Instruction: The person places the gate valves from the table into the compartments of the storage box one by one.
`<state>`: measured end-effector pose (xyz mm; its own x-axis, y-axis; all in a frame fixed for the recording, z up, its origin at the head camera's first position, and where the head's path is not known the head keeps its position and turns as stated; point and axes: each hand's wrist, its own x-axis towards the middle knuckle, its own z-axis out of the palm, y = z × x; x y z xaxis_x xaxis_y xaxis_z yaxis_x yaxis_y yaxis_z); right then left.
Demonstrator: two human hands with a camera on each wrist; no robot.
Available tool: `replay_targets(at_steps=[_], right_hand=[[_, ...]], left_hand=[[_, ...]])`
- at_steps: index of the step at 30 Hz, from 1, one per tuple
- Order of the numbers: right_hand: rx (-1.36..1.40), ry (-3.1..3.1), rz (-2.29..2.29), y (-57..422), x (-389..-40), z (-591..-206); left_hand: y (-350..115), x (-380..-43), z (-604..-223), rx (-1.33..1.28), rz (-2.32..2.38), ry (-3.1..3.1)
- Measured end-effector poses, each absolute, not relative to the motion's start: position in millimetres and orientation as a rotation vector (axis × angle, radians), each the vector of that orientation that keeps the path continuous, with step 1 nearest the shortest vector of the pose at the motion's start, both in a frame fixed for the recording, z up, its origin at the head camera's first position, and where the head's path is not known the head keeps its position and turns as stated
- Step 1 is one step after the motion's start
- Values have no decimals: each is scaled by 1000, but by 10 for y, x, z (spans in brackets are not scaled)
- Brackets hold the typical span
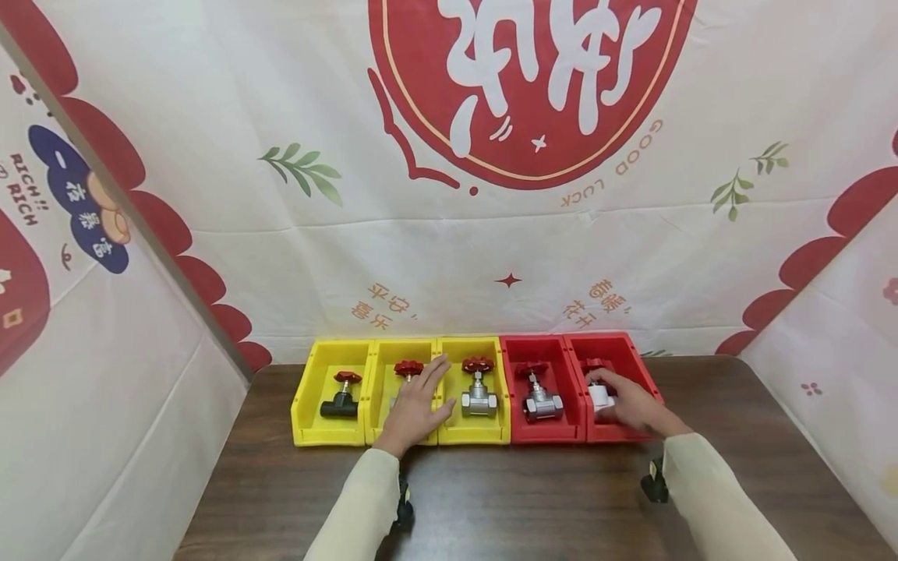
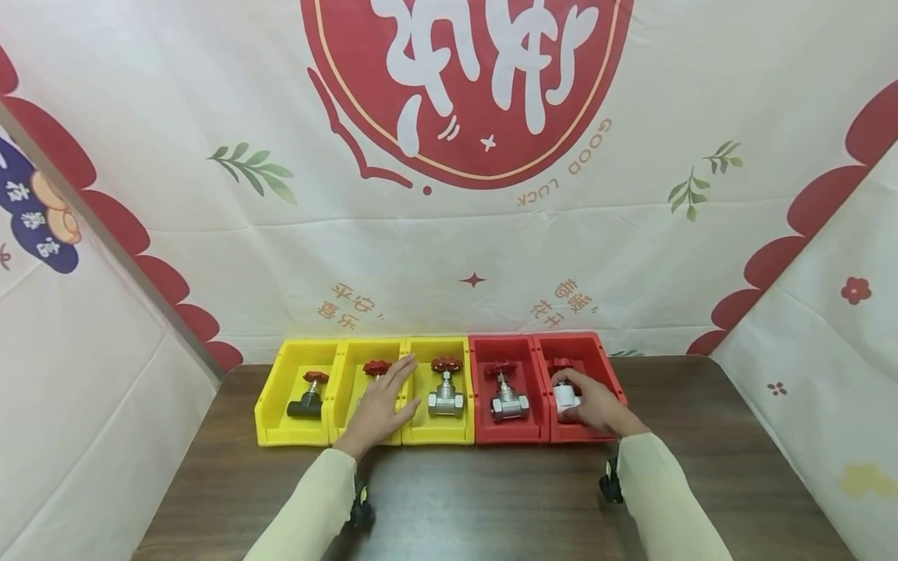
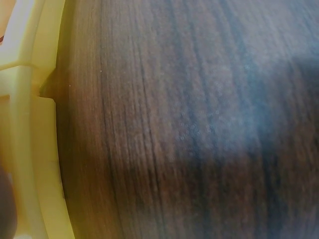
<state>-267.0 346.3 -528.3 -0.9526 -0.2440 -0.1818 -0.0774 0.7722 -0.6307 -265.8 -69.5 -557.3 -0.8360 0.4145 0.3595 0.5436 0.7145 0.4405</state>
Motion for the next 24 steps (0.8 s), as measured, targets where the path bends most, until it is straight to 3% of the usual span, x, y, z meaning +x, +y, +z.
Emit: replay_targets(at_steps=[24], right_hand=[[-148,2566,-1087,3440,-2641,-5226]], left_hand=[[-694,-2644,-5549,-742,-793,-2728]])
